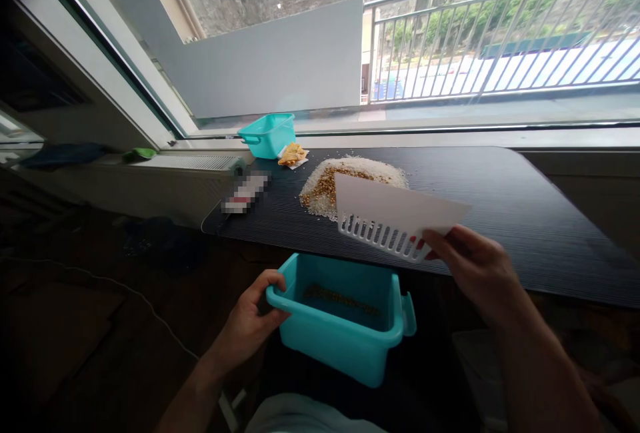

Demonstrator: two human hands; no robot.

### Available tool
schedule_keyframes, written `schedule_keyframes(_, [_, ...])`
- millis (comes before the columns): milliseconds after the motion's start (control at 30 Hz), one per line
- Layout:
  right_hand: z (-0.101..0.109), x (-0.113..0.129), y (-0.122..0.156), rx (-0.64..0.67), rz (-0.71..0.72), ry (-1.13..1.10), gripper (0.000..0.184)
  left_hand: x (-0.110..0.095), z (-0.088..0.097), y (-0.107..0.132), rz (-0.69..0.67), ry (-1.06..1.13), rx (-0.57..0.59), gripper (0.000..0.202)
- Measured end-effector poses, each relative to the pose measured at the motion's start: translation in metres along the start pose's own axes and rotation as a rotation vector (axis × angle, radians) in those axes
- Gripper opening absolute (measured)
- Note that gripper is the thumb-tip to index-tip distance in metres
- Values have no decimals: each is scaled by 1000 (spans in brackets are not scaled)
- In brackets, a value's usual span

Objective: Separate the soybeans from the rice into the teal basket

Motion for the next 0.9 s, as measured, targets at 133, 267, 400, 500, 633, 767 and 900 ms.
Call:
schedule_keyframes(133, [32,-2,-13,-179,-10,-54,73,6,-6,2,-16,18,-18,36])
schedule_keyframes(267, [40,-9,-21,-238,7,-46,69,12,-11,3,-35,2,-15,38])
schedule_keyframes(400, [39,-18,-25,-233,23,-24,66,16,-11,2,-58,-30,-31,44])
schedule_keyframes(500, [40,-23,-27,-235,28,-29,66,18,-11,2,-57,-34,-30,48])
schedule_keyframes(633, [40,-27,-29,-224,23,-32,63,18,-11,3,-59,2,-29,47])
schedule_keyframes(767, [38,-34,-31,-215,-5,-21,61,20,-12,4,-54,1,-22,42])
schedule_keyframes(900, [36,-39,-31,-175,-25,-15,59,18,-12,4,-67,1,-18,38])
Point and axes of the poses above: each hand's wrist, its own y-axis away from the middle knuckle, its own z-axis out of the back of the hand, x = y × z, the point moved 10 cm from there along -y, towards the middle knuckle, and after that the axes turned 9 degrees about -x, right-handed, at the moved point
